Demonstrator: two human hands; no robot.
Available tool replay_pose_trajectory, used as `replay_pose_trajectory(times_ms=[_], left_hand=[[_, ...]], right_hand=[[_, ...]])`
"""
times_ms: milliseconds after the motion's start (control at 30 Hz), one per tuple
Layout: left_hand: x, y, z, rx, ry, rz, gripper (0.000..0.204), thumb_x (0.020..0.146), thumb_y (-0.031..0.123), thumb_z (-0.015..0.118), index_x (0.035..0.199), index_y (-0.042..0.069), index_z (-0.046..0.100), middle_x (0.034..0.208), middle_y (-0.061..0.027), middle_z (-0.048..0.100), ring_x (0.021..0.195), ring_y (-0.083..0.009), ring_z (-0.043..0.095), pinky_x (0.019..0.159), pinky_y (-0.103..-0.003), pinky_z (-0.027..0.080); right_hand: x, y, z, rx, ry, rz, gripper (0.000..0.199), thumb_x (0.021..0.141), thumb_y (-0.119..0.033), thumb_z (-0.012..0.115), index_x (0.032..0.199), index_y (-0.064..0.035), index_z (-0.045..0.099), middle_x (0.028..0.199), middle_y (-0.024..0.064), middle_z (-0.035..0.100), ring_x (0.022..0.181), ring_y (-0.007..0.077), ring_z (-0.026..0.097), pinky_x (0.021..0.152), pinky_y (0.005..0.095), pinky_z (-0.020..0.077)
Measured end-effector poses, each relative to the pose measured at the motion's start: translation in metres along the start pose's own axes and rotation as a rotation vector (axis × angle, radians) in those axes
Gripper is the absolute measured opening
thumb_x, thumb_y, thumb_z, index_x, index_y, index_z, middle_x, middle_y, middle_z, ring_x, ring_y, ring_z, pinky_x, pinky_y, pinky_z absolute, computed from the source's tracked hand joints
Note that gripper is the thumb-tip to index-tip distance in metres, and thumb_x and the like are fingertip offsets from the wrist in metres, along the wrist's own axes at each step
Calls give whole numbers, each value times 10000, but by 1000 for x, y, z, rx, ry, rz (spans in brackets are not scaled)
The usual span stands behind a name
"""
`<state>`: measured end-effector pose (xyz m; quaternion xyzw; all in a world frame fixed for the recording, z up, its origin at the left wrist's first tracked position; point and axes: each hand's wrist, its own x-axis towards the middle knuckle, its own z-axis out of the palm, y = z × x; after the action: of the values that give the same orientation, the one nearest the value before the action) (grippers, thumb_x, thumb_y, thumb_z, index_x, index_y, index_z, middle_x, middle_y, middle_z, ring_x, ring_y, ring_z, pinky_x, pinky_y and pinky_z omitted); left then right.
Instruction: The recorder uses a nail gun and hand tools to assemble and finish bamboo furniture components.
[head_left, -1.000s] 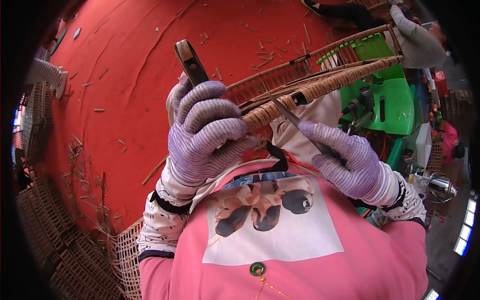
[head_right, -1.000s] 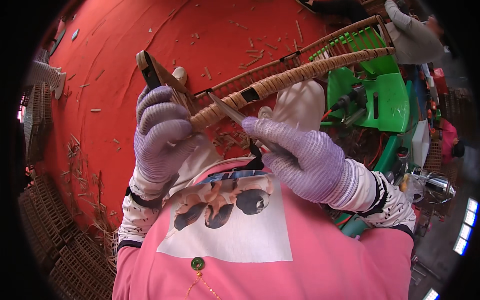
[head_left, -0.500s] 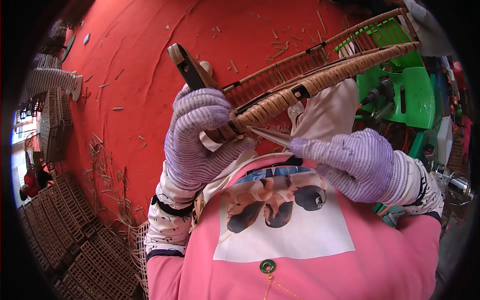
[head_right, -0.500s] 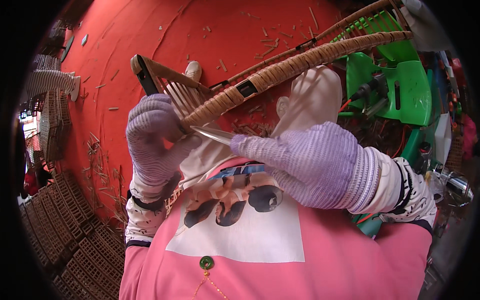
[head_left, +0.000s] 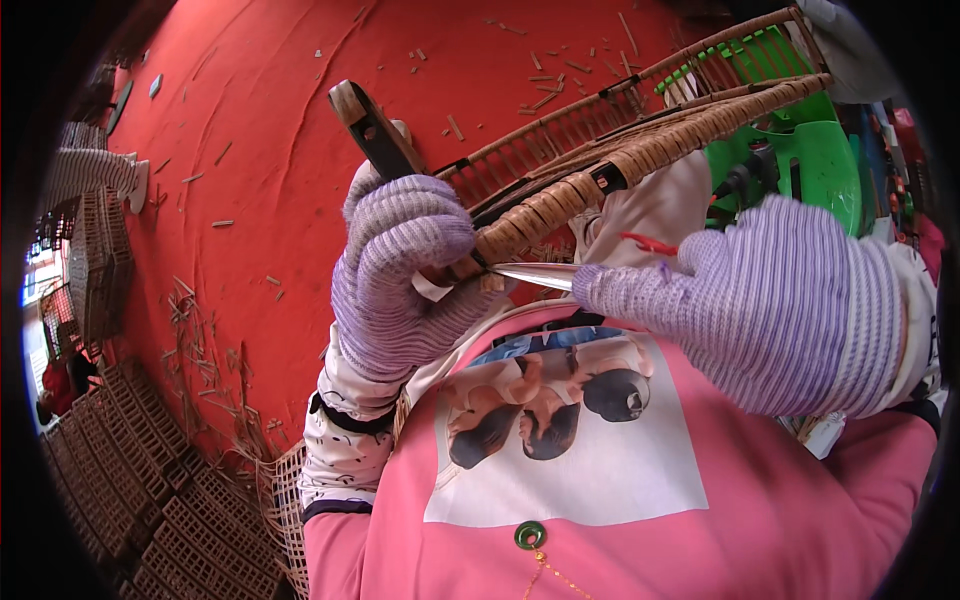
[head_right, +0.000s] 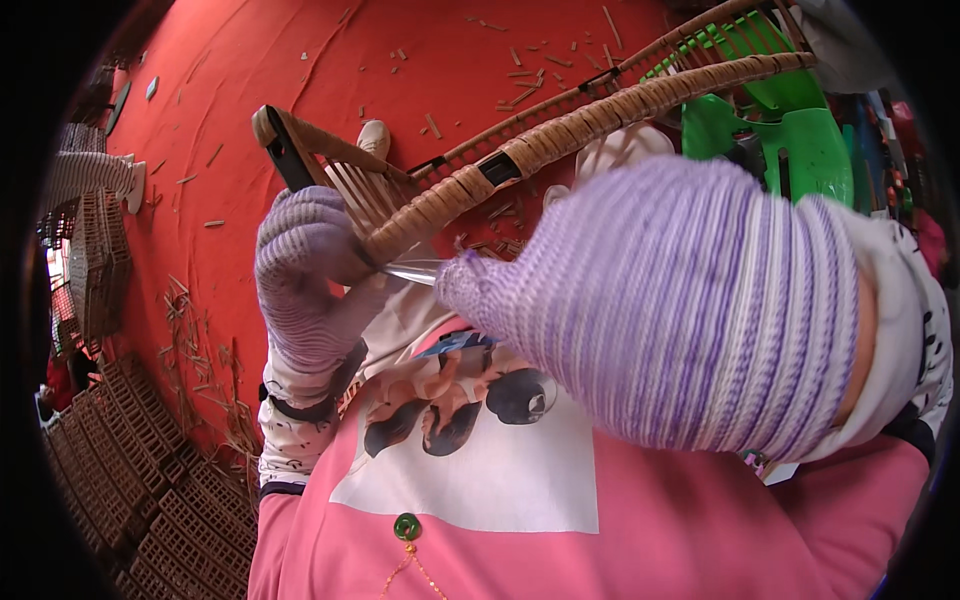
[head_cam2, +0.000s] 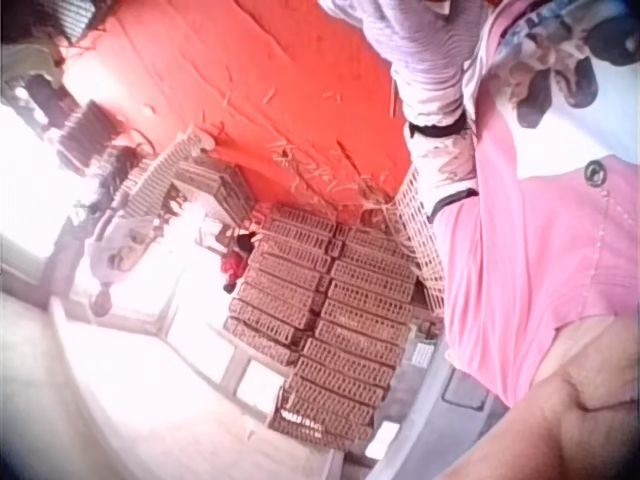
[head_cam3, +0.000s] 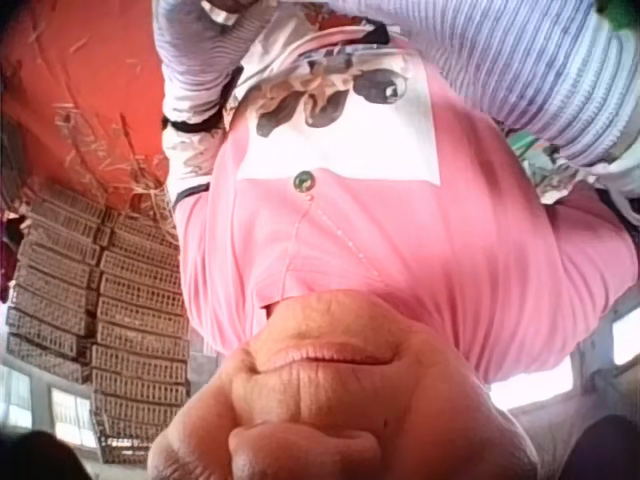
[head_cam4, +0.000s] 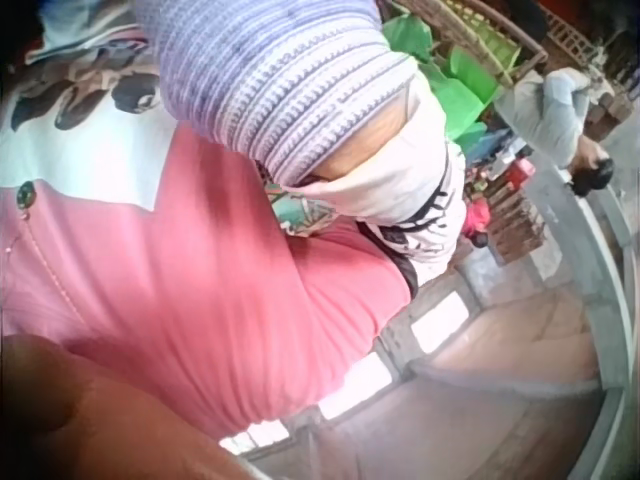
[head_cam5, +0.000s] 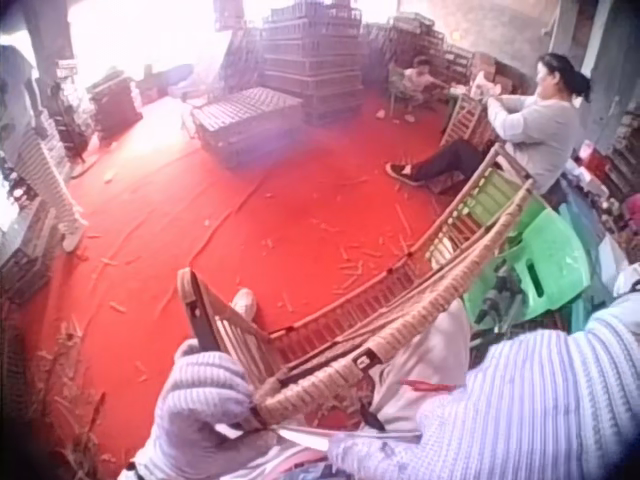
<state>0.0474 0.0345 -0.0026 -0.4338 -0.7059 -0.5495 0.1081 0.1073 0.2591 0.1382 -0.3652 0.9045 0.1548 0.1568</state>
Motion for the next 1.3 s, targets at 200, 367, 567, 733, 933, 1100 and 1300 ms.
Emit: replay_pose_trajectory(times_ms=[200,367,567,733,933,1100,1300], left_hand=[[4,-5,8,-55,-17,36,454,576,71,811,944,91,545,913,-62,557,925,-250,558,844,-409,394],[-3,-5,18,-144,124,-17,489,563,45,817,961,76,535,953,-88,546,938,-262,543,834,-386,414],[0,-11,9,-84,36,12,542,544,15,822,983,64,509,1002,-101,527,967,-250,540,850,-392,436],[-3,-8,17,-164,120,20,576,522,-2,833,989,58,500,1027,-107,515,995,-245,545,881,-400,441],[-2,-7,14,-128,95,12,569,552,22,827,1007,60,487,1040,-110,507,1010,-249,537,894,-406,429],[-3,-12,16,-179,132,39,539,596,17,800,1024,61,475,1053,-110,498,1019,-251,522,909,-420,415],[-6,-17,16,-221,146,10,520,622,-7,773,1041,61,474,1041,-106,505,1022,-247,517,900,-411,418]], right_hand=[[-5,-15,12,599,67,88,539,739,-124,606,1258,-76,466,660,135,594,595,300,602,545,365,495],[3,-31,30,761,162,143,531,754,-65,561,1275,-69,460,679,127,608,550,290,604,503,357,504],[-3,-31,38,1093,381,173,494,784,-21,523,1273,-40,458,807,170,627,638,315,624,589,332,522],[-9,-29,55,1575,345,88,469,887,-131,521,1329,-37,396,887,63,625,682,120,594,610,252,475],[-13,-21,29,2250,-121,389,506,873,-159,556,1335,-37,388,723,30,562,519,41,459,467,188,383],[-2,-12,25,2288,-271,468,547,857,-101,528,1363,-37,329,635,32,520,403,65,399,366,202,322],[1,-17,55,2914,-207,231,529,853,-105,527,1346,-38,348,573,1,436,452,97,418,526,229,433]])
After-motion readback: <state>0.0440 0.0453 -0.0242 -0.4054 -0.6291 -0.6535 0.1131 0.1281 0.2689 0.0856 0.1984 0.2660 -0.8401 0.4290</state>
